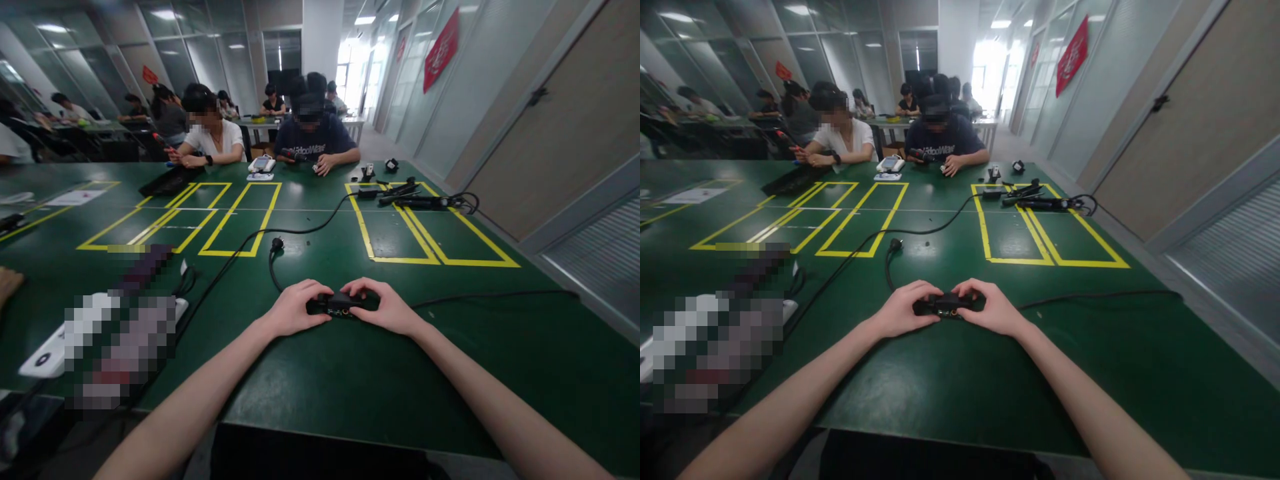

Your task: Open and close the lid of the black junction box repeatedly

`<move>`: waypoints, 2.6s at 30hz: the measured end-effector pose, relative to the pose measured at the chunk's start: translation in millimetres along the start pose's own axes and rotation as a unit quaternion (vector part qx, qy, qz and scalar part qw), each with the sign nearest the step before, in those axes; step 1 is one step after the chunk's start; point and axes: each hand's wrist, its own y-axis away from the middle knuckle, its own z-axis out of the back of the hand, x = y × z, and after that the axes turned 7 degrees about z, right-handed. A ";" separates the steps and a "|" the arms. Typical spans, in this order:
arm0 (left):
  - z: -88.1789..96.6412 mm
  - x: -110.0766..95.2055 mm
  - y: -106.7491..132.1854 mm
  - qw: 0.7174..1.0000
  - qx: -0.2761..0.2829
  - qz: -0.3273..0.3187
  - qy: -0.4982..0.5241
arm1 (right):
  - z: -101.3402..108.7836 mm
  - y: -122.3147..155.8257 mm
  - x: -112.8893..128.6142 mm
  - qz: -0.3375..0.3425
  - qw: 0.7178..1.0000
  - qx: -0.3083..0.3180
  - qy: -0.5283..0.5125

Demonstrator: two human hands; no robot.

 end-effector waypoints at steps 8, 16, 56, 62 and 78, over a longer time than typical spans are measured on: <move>-0.3 -0.4 1.0 1.000 0.004 0.003 0.005 | -4.3 2.1 -3.5 0.017 0.999 0.006 0.051; 4.4 -0.4 4.8 1.000 0.001 0.001 0.010 | -10.7 -0.3 2.5 0.054 0.996 0.019 0.075; 6.2 8.0 -19.6 0.966 0.062 -0.161 -0.192 | -17.7 -15.7 9.4 0.031 0.918 0.176 0.353; 7.9 3.7 -14.9 0.973 0.058 -0.126 -0.185 | -13.9 -7.9 0.4 0.080 0.937 0.127 0.316; 1.5 2.7 -13.2 0.980 0.024 -0.133 -0.144 | -4.6 -5.1 0.2 0.174 0.934 0.091 0.299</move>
